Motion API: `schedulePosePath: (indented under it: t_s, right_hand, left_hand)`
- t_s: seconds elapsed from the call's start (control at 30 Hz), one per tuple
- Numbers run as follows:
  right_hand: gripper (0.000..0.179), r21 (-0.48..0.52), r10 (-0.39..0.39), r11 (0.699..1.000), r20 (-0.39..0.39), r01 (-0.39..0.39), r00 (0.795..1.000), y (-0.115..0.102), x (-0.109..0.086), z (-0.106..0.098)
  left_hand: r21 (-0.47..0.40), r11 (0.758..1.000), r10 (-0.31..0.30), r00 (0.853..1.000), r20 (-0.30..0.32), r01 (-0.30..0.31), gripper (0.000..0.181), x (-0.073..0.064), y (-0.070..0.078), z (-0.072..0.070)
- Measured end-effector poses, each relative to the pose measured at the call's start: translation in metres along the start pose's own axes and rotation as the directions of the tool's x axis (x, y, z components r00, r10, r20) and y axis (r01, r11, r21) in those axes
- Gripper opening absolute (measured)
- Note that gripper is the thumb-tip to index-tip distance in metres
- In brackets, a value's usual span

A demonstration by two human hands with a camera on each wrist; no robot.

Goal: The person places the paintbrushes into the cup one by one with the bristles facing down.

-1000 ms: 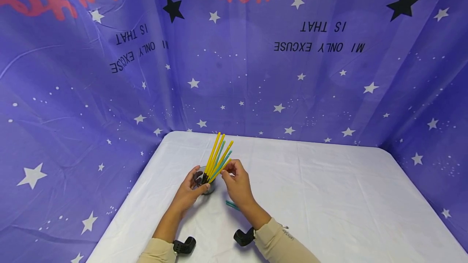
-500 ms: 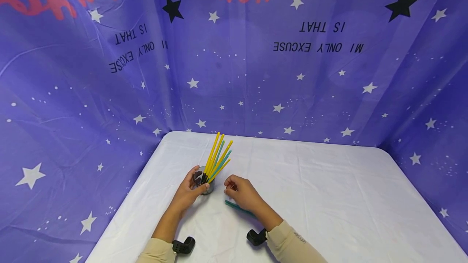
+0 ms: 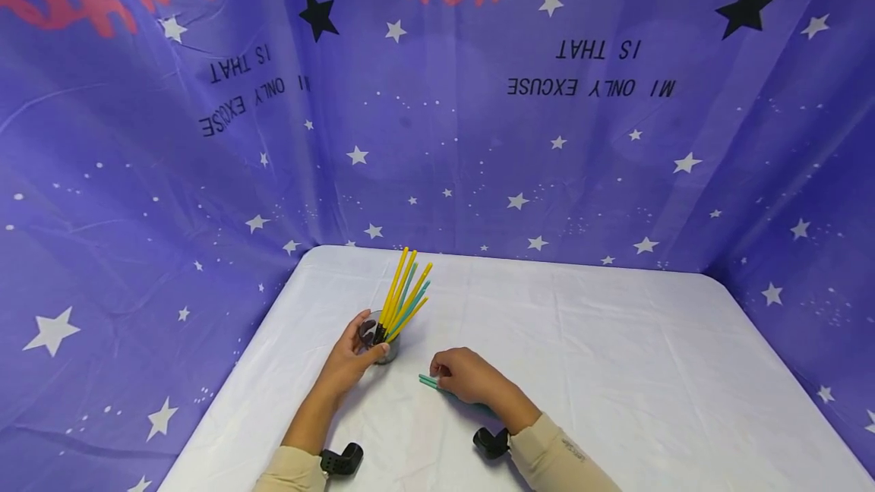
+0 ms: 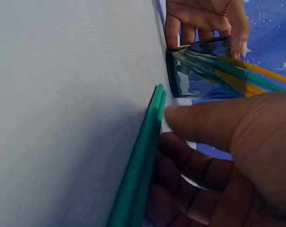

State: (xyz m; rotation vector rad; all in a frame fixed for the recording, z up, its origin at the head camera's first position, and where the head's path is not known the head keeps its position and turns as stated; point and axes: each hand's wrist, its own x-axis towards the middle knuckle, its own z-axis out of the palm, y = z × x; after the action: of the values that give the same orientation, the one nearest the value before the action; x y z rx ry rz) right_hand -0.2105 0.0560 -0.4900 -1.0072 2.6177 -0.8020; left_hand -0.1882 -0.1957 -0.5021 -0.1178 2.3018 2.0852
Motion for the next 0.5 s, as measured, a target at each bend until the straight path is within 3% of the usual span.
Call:
schedulePosePath:
  t_s: [0.2,0.5]
  right_hand:
    - [0.018,-0.101,-0.031,0.994,-0.002,0.031,1.0,-0.0032,0.0015,0.0014]
    - [0.018,-0.137,-0.025,0.99,-0.021,0.022,0.999,-0.0081,0.003,0.0026]
  left_hand:
    - [-0.005,1.0,-0.008,1.0,0.008,0.009,0.083,0.0022,-0.0021,0.0]
    - [-0.004,1.0,-0.015,1.0,0.006,0.015,0.084,0.0019,-0.0024,-0.002]
